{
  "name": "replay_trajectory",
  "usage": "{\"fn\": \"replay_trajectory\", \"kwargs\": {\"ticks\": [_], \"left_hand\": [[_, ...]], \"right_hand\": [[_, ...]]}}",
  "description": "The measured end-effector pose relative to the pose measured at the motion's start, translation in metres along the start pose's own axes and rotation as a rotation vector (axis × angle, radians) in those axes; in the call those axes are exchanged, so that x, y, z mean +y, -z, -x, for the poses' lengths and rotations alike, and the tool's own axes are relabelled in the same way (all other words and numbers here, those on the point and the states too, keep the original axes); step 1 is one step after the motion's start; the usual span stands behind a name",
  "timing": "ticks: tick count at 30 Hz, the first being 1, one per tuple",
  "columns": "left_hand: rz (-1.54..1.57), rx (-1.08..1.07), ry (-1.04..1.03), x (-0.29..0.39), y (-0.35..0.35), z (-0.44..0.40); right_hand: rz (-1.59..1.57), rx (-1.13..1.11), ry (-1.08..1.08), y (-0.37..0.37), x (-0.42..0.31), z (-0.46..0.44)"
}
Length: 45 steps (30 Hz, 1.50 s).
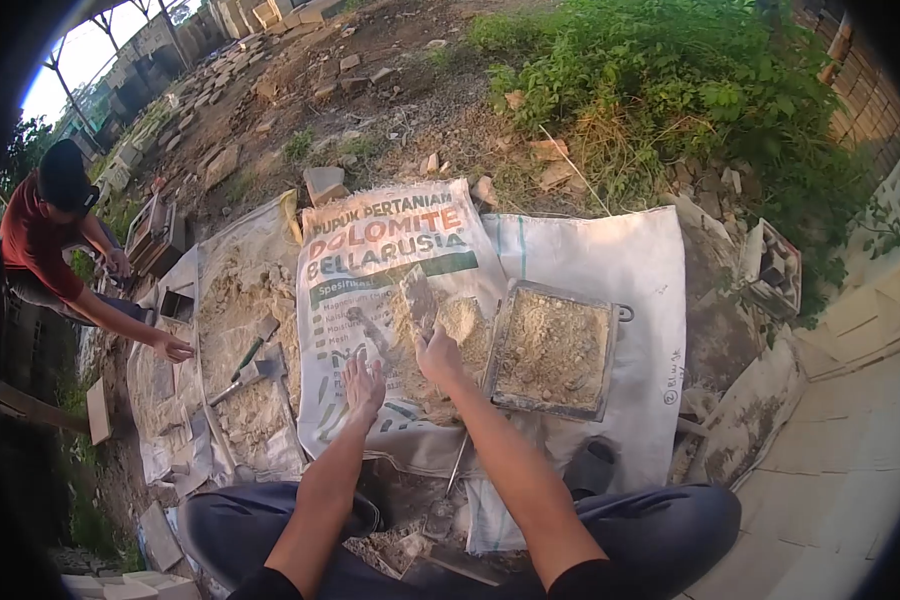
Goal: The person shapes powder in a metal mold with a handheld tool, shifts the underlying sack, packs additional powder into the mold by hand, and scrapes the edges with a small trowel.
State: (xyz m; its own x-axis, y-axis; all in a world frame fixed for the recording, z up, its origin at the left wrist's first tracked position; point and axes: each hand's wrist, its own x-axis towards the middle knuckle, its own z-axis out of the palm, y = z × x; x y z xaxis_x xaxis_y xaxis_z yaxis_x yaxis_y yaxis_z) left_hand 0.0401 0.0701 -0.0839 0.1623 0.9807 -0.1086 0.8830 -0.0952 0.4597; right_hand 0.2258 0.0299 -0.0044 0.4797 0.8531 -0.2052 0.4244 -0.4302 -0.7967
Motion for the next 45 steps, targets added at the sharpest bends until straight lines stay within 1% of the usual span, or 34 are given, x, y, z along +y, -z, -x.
{"fn": "replay_trajectory", "kwargs": {"ticks": [1, 2, 4, 5, 6, 8, 9, 10, 12, 14, 16, 17, 18, 19, 21, 22, 24, 25, 26, 27, 28, 29, 30, 31, 32, 34, 35, 37, 38, 40, 41, 43, 44, 45], "left_hand": [[-0.024, 0.059, -0.023, -0.003, -0.01, -0.006], [-0.03, 0.044, -0.012, -0.006, -0.017, -0.012], [0.145, 0.149, -0.108, -0.001, -0.023, -0.024], [0.238, 0.263, -0.124, 0.005, -0.023, -0.028], [0.235, 0.241, -0.114, 0.013, -0.015, -0.029], [0.703, 0.654, 0.246, 0.031, -0.002, -0.04], [0.711, 0.718, 0.27, 0.026, -0.004, -0.047], [0.704, 0.71, 0.281, 0.03, 0.004, -0.049], [0.593, 0.552, 0.067, 0.044, 0.029, -0.054], [0.613, 0.341, -0.174, 0.045, 0.02, -0.073], [0.487, 0.141, -0.367, 0.073, 0.014, -0.088], [0.402, 0.098, -0.446, 0.082, 0.0, -0.1], [0.317, 0.053, -0.522, 0.085, -0.015, -0.112], [0.319, 0.048, -0.516, 0.08, -0.033, -0.124], [0.043, 0.064, -0.608, 0.077, -0.069, -0.145], [0.053, 0.065, -0.602, 0.078, -0.074, -0.147], [0.087, -0.029, -0.658, 0.074, -0.081, -0.142], [0.087, -0.04, -0.654, 0.071, -0.084, -0.134], [0.132, -0.098, -0.67, 0.067, -0.086, -0.124], [0.177, -0.156, -0.687, 0.064, -0.087, -0.114], [0.176, -0.163, -0.687, 0.063, -0.087, -0.102], [0.319, -0.196, -0.594, 0.064, -0.086, -0.089], [0.457, -0.226, -0.497, 0.064, -0.086, -0.081], [0.538, -0.17, -0.466, 0.066, -0.088, -0.079], [0.528, -0.172, -0.472, 0.064, -0.087, -0.078], [0.85, -0.282, -0.205, 0.068, -0.077, -0.071], [0.844, -0.282, -0.206, 0.067, -0.078, -0.069], [1.039, -0.257, -0.051, 0.057, -0.083, -0.067], [1.03, -0.26, -0.061, 0.052, -0.083, -0.065], [1.32, -0.241, 0.217, 0.061, -0.069, -0.058], [1.406, -0.255, 0.274, 0.068, -0.058, -0.052], [1.442, -0.241, 0.213, 0.088, -0.03, -0.045], [1.472, -0.229, 0.177, 0.1, -0.016, -0.042], [1.475, -0.254, 0.116, 0.113, -0.006, -0.04]], "right_hand": [[0.03, -0.026, -0.011, -0.008, 0.001, -0.025], [0.014, -0.066, 0.011, -0.015, -0.002, -0.048], [0.004, -0.111, 0.015, -0.034, -0.004, -0.067], [0.025, -0.139, 0.05, -0.047, -0.009, -0.069], [0.046, -0.171, 0.082, -0.062, -0.011, -0.068], [-0.005, -0.167, 0.075, -0.103, 0.0, -0.053], [-0.061, -0.16, 0.079, -0.118, 0.01, -0.041], [-0.06, -0.169, 0.067, -0.122, 0.019, -0.031], [-0.091, -0.067, 0.213, -0.113, 0.034, -0.013], [-0.065, 0.249, 0.187, -0.082, 0.037, -0.015], [0.145, 0.598, 0.168, -0.065, 0.058, -0.035], [0.146, 0.593, 0.161, -0.057, 0.066, -0.044], [0.268, 0.61, 0.084, -0.05, 0.073, -0.053], [0.393, 0.626, 0.012, -0.048, 0.079, -0.058], [0.411, 0.593, -0.002, -0.056, 0.091, -0.06], [0.421, 0.559, -0.023, -0.059, 0.095, -0.06], [0.444, 0.537, -0.033, -0.074, 0.1, -0.054], [0.459, 0.516, -0.039, -0.082, 0.099, -0.051], [0.458, 0.511, -0.048, -0.09, 0.095, -0.05], [0.351, 0.517, -0.109, -0.094, 0.086, -0.051], [0.244, 0.525, -0.17, -0.098, 0.081, -0.05], [0.241, 0.525, -0.176, -0.101, 0.075, -0.047], [0.11, 0.53, -0.166, -0.106, 0.068, -0.043], [-0.026, 0.535, -0.155, -0.11, 0.062, -0.04], [-0.036, 0.538, -0.158, -0.112, 0.056, -0.039], [-0.46, 0.48, -0.153, -0.111, 0.046, -0.034], [-0.466, 0.479, -0.155, -0.112, 0.045, -0.033], [-0.826, 0.453, -0.251, -0.119, 0.046, -0.033], [-1.005, 0.442, -0.297, -0.12, 0.047, -0.033], [-1.355, 0.416, -0.37, -0.114, 0.049, -0.035], [-1.36, 0.426, -0.352, -0.109, 0.047, -0.034], [-1.203, 0.509, -0.368, -0.096, 0.032, -0.031], [-1.216, 0.528, -0.339, -0.084, 0.021, -0.029], [-1.369, 0.526, -0.313, -0.066, 0.006, -0.024]]}}
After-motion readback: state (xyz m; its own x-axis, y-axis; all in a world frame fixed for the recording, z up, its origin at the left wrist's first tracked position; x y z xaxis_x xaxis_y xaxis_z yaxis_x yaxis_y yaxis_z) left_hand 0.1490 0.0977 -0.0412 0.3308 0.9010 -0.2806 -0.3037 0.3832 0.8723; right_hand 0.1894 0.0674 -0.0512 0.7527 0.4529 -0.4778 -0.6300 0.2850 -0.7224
